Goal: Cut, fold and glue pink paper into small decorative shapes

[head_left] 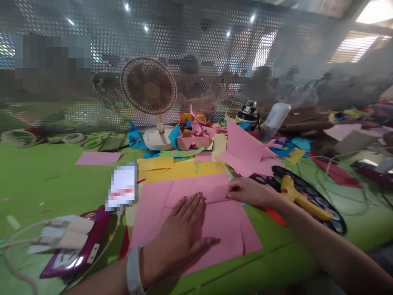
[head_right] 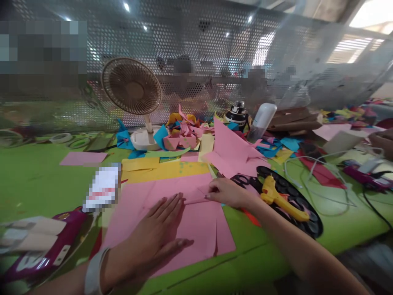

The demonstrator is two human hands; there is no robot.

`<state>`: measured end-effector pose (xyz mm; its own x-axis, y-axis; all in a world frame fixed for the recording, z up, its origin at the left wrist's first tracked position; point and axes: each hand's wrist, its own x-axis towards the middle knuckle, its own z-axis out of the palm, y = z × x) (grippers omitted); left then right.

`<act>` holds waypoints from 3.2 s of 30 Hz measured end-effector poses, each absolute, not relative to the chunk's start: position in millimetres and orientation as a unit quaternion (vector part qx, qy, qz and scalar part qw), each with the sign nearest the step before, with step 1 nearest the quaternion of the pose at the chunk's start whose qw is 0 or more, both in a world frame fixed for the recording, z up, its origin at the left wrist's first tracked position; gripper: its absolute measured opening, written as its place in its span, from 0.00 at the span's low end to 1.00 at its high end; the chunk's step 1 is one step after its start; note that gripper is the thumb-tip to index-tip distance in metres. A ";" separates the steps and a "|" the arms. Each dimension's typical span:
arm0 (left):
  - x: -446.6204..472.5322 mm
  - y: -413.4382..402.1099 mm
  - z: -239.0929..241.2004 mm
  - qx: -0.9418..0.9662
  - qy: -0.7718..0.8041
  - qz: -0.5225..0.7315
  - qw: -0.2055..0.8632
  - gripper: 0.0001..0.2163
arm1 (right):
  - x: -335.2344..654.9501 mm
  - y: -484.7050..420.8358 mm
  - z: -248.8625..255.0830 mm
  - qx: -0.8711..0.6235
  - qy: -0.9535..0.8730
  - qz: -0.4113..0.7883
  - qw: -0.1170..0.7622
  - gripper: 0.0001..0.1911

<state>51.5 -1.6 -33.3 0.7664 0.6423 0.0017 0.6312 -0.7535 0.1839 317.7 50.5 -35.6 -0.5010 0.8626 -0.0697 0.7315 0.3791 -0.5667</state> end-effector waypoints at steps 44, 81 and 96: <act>49.6 0.1 -44.3 0.935 0.341 0.059 0.072 0.36 | 322.6 56.9 -36.2 -0.486 -0.813 0.309 0.083 0.06; 45.5 -5.7 -51.4 0.913 0.391 0.071 0.087 0.40 | 261.4 -7.6 -69.7 -0.388 -0.912 0.019 0.134 0.39; 46.7 -19.3 -40.0 0.944 0.314 0.030 0.101 0.42 | 257.8 -8.7 -66.2 -0.398 -0.908 0.023 0.126 0.37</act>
<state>46.7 -19.3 -40.0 0.8012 0.5983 -0.0066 0.5860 -0.7825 0.2105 257.8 -8.7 -66.2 -0.6507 0.7294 0.2109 0.7179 0.6815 -0.1420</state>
